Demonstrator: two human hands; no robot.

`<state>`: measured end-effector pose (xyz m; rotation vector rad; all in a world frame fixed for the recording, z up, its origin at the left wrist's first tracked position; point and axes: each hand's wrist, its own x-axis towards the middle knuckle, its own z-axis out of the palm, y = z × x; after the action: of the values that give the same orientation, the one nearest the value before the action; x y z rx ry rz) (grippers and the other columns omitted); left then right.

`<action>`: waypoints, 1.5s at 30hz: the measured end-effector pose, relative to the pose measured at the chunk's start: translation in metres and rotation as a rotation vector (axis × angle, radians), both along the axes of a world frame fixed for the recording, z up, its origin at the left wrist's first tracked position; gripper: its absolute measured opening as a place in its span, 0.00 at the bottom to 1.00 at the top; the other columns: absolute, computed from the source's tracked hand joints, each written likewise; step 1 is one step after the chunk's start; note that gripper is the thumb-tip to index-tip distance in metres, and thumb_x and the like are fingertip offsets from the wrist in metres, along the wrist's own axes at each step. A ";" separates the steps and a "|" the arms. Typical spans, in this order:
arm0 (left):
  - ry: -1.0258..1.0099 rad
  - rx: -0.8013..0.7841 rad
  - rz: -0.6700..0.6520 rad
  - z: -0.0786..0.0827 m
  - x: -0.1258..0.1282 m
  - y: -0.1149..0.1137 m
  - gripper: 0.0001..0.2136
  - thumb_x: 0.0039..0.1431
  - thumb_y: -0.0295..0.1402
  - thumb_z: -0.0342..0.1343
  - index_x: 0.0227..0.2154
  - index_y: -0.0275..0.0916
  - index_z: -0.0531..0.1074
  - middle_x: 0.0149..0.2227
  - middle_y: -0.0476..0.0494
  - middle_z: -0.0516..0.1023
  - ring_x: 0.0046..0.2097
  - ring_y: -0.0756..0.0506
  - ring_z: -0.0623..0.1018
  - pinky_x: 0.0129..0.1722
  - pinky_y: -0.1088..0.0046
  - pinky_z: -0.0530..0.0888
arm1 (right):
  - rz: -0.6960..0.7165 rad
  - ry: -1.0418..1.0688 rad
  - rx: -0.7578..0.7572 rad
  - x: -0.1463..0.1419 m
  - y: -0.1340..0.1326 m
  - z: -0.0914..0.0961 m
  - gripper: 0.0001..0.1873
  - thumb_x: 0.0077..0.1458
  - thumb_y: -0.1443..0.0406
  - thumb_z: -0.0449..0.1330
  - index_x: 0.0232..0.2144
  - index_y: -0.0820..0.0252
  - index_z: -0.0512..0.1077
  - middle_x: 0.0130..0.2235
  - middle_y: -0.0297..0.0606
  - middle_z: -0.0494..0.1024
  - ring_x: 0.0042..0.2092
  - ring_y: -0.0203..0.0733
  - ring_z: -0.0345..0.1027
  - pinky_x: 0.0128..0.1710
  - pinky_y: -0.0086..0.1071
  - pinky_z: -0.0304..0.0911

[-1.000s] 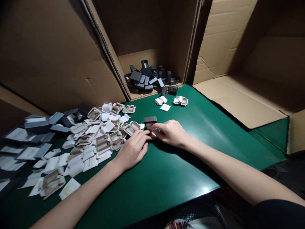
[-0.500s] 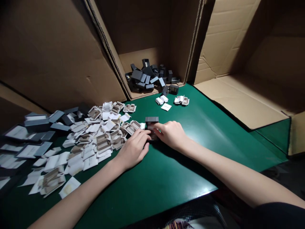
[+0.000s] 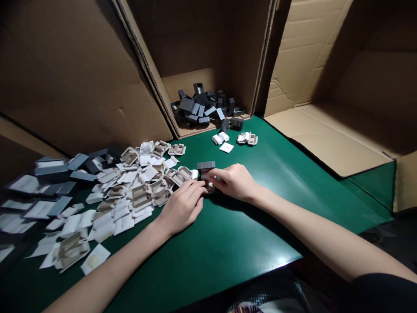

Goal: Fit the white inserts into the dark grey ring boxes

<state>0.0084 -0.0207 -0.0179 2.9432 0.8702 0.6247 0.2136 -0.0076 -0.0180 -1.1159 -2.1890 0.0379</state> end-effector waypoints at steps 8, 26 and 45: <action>-0.036 -0.026 0.045 0.002 -0.001 0.000 0.12 0.59 0.22 0.45 0.44 0.35 0.67 0.47 0.36 0.71 0.49 0.41 0.70 0.46 0.59 0.72 | -0.145 0.123 0.098 0.029 0.022 0.001 0.13 0.57 0.66 0.53 0.43 0.62 0.73 0.32 0.41 0.78 0.33 0.39 0.70 0.33 0.32 0.66; -0.130 0.142 0.016 0.007 -0.004 -0.003 0.14 0.56 0.21 0.51 0.45 0.37 0.68 0.53 0.34 0.62 0.55 0.36 0.64 0.51 0.55 0.69 | -0.215 0.021 -0.160 0.051 0.049 -0.020 0.15 0.55 0.59 0.58 0.39 0.63 0.75 0.43 0.48 0.75 0.45 0.52 0.68 0.45 0.44 0.64; -0.188 -0.143 0.041 0.003 -0.003 0.000 0.33 0.61 0.31 0.51 0.64 0.38 0.38 0.66 0.30 0.41 0.67 0.37 0.49 0.61 0.54 0.61 | 0.107 0.497 -0.680 0.026 0.029 -0.003 0.18 0.54 0.56 0.58 0.43 0.60 0.70 0.30 0.33 0.72 0.28 0.35 0.63 0.29 0.31 0.59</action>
<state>0.0055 -0.0203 -0.0146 2.6950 0.9163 0.7900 0.2395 0.0209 -0.0206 -1.1654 -1.8027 1.0551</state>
